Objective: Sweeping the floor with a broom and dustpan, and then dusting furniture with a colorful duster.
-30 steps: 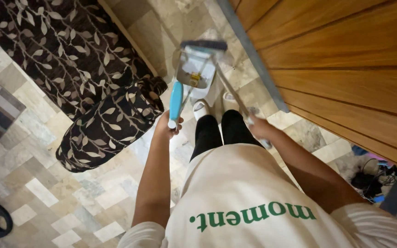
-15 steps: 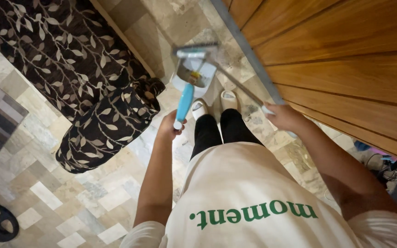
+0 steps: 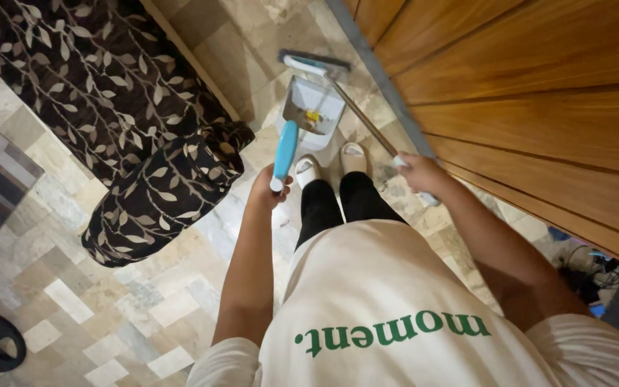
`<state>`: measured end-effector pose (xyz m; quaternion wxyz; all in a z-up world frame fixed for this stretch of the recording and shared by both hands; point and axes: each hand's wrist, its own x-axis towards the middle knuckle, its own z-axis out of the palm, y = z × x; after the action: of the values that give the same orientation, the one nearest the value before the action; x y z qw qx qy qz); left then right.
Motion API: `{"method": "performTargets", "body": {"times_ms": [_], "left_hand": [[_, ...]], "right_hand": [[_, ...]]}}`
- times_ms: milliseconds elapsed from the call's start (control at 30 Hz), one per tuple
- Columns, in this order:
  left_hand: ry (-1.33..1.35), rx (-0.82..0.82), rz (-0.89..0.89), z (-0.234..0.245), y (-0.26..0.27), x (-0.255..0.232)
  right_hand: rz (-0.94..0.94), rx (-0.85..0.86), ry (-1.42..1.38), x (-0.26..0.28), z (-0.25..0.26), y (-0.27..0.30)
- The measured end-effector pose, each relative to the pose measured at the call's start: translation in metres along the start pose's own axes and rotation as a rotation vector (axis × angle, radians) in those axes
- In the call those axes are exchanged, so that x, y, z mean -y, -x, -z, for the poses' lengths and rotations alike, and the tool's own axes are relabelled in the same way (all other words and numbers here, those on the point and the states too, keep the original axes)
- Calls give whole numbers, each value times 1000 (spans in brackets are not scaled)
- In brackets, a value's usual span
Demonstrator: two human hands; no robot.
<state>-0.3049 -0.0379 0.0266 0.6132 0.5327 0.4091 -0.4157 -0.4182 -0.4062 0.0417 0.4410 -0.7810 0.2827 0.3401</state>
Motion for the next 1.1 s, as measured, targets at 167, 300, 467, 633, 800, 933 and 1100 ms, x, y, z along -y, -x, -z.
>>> {"method": "performTargets", "body": {"times_ms": [167,300,467,633,800,933,1100], "left_hand": [[12,-4,11,-5,-5,5],[-18,-9,-9,-12,1,-6],[-21,-57,-6,-2,-8,-3],[-15,-74,4,-8,0,-9],[-8,-86,-10,-13,6,-11],[7,-85,-4,-8,-7,0],[-7,-115,0,-13,-10,-6]], "right_hand": [[60,1,223,-19,16,-24],[28,-19,258,-69,-18,-121],[-52,27,-78,-75,-44,-99],[-74,80,-373,-25,13,-9],[-60,38,185,-28,44,2],[-26,63,336,-19,11,-14],[-59,280,315,-43,-52,-72]]}}
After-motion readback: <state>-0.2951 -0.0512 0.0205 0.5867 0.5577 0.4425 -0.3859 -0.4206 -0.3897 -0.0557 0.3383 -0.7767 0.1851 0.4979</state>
